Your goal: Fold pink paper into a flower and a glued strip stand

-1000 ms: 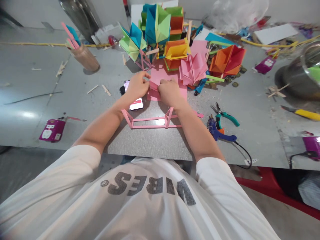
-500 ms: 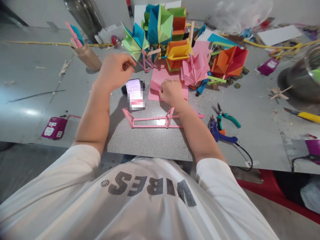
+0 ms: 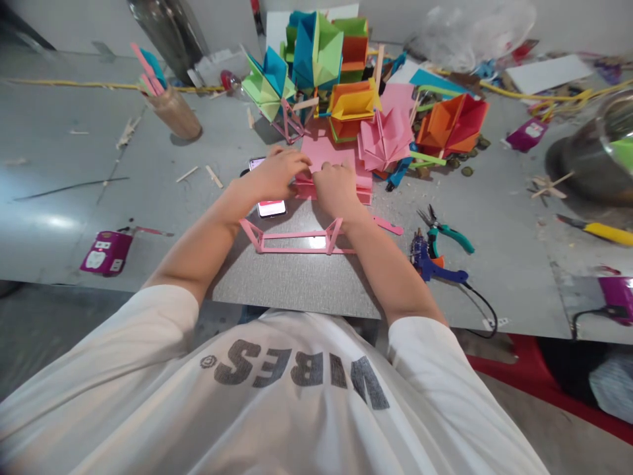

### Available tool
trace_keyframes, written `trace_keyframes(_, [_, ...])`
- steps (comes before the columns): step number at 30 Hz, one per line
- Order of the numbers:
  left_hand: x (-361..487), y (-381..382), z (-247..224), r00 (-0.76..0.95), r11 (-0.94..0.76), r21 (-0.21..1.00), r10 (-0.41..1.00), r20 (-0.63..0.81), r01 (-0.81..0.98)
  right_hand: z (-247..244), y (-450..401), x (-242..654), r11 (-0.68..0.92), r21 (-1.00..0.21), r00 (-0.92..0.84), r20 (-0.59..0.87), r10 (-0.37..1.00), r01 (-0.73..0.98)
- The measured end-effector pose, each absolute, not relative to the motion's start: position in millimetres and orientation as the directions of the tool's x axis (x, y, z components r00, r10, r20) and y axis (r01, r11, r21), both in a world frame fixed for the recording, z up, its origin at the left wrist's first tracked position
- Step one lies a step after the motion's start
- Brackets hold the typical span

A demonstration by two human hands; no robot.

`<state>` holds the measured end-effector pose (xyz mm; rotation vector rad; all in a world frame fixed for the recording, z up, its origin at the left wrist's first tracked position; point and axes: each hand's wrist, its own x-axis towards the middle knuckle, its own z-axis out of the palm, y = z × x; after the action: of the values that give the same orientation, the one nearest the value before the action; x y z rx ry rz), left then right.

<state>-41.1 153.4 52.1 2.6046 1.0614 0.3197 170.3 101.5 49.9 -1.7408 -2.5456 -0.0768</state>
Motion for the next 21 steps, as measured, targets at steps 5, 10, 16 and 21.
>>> trace_keyframes(5, [-33.5,147.7,46.0,0.718,-0.719,0.235,0.688,0.107,0.654,49.6,102.4,169.9,0.435,0.024,-0.435,0.014,0.900,0.900])
trace_keyframes(10, [-32.4,140.9,45.7,0.736,-0.745,0.214,0.664,0.133,0.632,56.4,103.8,173.5,0.453,0.038,-0.450,-0.074,0.890,0.891])
trace_keyframes(16, [-32.8,138.0,44.2,0.740,-0.742,0.281,0.658,0.136,0.608,81.1,99.1,193.7,0.380,-0.073,-0.384,-0.050,0.922,0.922])
trace_keyframes(21, [-34.5,139.3,45.9,0.785,-0.804,0.208,0.591,0.183,0.557,100.2,88.5,201.6,0.372,-0.085,-0.378,-0.064,0.924,0.924])
